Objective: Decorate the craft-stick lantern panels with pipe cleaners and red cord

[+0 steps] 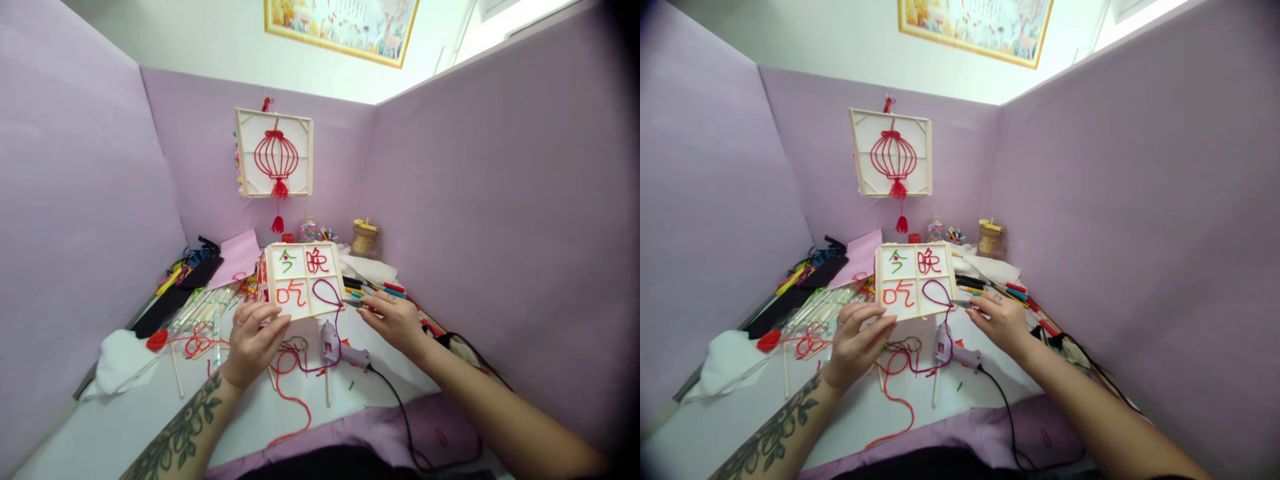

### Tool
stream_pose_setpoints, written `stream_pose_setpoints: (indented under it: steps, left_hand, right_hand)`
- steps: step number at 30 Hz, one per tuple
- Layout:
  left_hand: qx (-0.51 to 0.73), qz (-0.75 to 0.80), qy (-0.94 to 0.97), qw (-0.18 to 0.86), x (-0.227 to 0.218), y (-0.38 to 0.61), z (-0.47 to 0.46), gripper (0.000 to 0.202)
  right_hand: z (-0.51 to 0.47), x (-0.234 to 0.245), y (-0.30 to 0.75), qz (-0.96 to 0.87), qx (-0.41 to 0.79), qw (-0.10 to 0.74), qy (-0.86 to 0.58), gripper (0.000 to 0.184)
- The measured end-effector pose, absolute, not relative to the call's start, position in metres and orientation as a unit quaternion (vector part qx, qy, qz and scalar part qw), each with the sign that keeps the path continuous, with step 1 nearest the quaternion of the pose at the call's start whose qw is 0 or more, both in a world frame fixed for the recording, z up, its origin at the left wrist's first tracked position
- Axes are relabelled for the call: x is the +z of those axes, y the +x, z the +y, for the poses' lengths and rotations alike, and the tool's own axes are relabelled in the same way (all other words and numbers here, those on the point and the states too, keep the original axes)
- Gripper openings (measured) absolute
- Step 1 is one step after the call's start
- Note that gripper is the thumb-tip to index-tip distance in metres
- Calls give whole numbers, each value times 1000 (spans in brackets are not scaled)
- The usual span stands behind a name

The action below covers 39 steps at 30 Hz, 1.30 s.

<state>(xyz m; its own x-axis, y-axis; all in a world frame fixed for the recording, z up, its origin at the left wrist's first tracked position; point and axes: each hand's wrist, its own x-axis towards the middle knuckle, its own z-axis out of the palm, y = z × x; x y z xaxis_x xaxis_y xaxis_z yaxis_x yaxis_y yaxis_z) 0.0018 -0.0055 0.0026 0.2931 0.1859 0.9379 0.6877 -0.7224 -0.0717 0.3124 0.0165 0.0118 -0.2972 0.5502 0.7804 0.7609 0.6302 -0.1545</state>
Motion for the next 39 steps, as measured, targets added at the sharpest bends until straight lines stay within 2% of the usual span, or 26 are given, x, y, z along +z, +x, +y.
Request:
stream_pose_setpoints:
  steps: [2, 4, 8, 9, 10, 13, 15, 17, 19, 23, 26, 28, 33, 36, 39]
  left_hand:
    - [-521, -285, -768, 241, 2, 2, -5, 32]
    - [-521, -285, -768, 240, 1, 1, -5, 33]
    - [-519, -285, -770, 238, 0, 1, -5, 33]
    - [-519, -286, -770, 238, 1, 1, -5, 32]
    - [-519, -288, -770, 237, 1, 1, -5, 32]
    - [-523, -286, -767, 237, 2, 1, -5, 31]
    - [-524, -284, -767, 238, 2, 1, -5, 32]
    - [-521, -284, -769, 238, 3, 1, -6, 33]
    - [-517, -284, -772, 238, 3, 1, -6, 34]
    - [-516, -284, -772, 237, 2, 1, -6, 33]
    - [-520, -284, -770, 236, 1, 1, -5, 33]
    - [-519, -284, -770, 237, 1, 0, -5, 32]
    - [-519, -286, -770, 237, 1, 0, -5, 31]
    - [-522, -282, -769, 237, 0, 1, -4, 33]
    - [-520, -283, -770, 236, 0, 1, -4, 33]
  right_hand:
    - [16, 13, 317, -760, -104, 465, -442, 23]
    - [18, 9, 326, -723, -99, 457, -509, 26]
    - [23, -19, 341, -770, -55, 243, -588, 18]
    - [24, -27, 341, -783, -57, 219, -579, 15]
    - [24, -34, 339, -784, -76, 226, -573, 11]
    - [15, -40, 322, -739, -116, 332, -575, 19]
    - [5, -33, 306, -745, -41, 378, -547, 17]
    - [-7, -22, 289, -792, 73, 366, -484, 17]
    - [-18, -13, 272, -806, 136, 353, -455, 20]
    - [-36, -5, 242, -818, 175, 373, -401, 27]
    - [-46, -7, 224, -852, 214, 345, -329, 23]
    - [-47, -9, 219, -845, 228, 336, -347, 26]
    - [-44, -8, 240, -852, 167, 269, -417, 23]
    - [-37, -4, 268, -810, 99, 238, -526, 28]
    - [-23, -7, 293, -744, 5, 111, -659, 16]
